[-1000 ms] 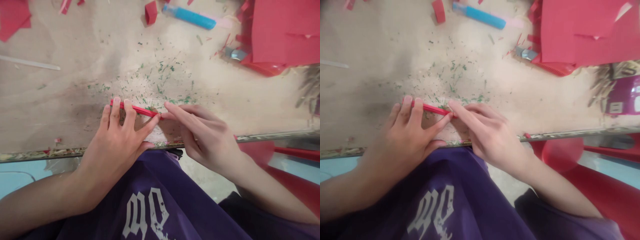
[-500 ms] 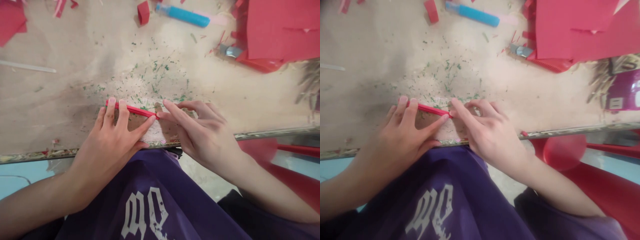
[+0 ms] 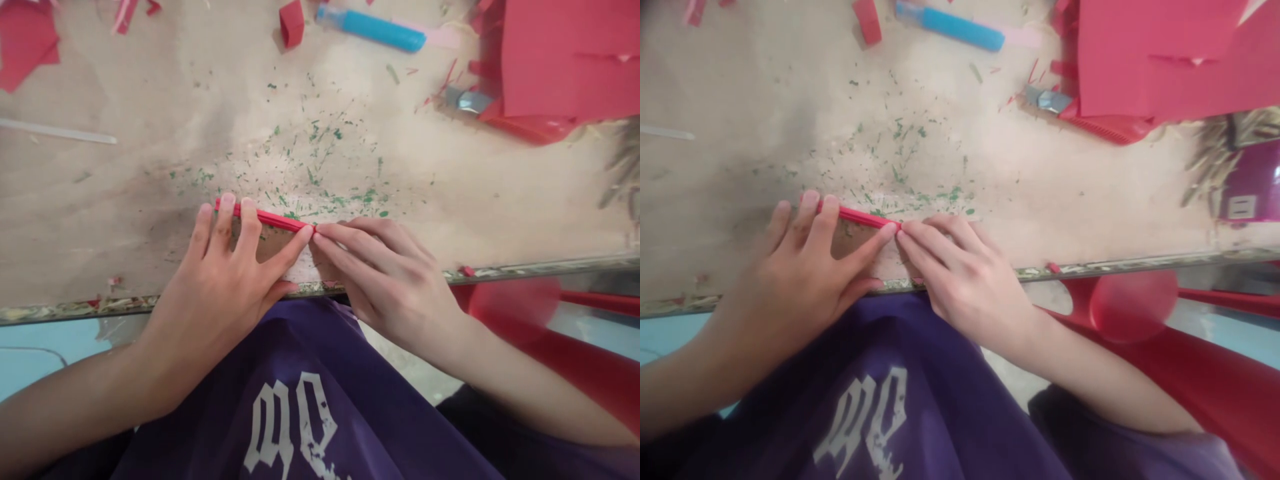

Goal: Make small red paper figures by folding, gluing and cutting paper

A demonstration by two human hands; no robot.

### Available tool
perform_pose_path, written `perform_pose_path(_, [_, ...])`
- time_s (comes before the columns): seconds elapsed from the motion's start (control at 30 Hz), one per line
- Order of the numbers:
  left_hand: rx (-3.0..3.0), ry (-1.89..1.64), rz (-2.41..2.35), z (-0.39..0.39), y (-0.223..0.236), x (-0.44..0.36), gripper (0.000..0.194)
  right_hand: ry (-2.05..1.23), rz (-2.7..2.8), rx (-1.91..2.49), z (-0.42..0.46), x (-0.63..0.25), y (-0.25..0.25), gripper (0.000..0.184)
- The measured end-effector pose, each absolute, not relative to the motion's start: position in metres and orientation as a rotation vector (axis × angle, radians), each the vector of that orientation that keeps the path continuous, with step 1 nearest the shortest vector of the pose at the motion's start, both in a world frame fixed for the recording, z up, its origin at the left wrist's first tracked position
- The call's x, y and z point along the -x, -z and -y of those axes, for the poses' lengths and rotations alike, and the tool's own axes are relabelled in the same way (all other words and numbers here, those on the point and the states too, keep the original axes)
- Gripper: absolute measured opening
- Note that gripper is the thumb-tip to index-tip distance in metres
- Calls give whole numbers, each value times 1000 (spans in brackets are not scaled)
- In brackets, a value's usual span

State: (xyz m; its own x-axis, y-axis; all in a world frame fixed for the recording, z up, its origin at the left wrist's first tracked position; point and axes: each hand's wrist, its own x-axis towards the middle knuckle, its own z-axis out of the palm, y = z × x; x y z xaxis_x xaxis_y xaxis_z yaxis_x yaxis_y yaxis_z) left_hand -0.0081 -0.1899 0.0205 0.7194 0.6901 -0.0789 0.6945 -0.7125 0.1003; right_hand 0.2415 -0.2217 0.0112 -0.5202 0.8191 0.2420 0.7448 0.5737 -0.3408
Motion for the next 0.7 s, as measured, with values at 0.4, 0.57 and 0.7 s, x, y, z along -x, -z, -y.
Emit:
perform_pose_path(0.4, [-2757,189,-1074,187,-27,25,81,-200,2507,1351,228,-234,-12,39])
perform_pose_path(0.57, [-2749,174,-1110,189,-29,23,82,-196,2525,1369,228,-237,-11,39])
perform_pose_path(0.7, [-2759,124,-1059,187,-26,23,80,-257,2491,1369,225,-232,-26,36])
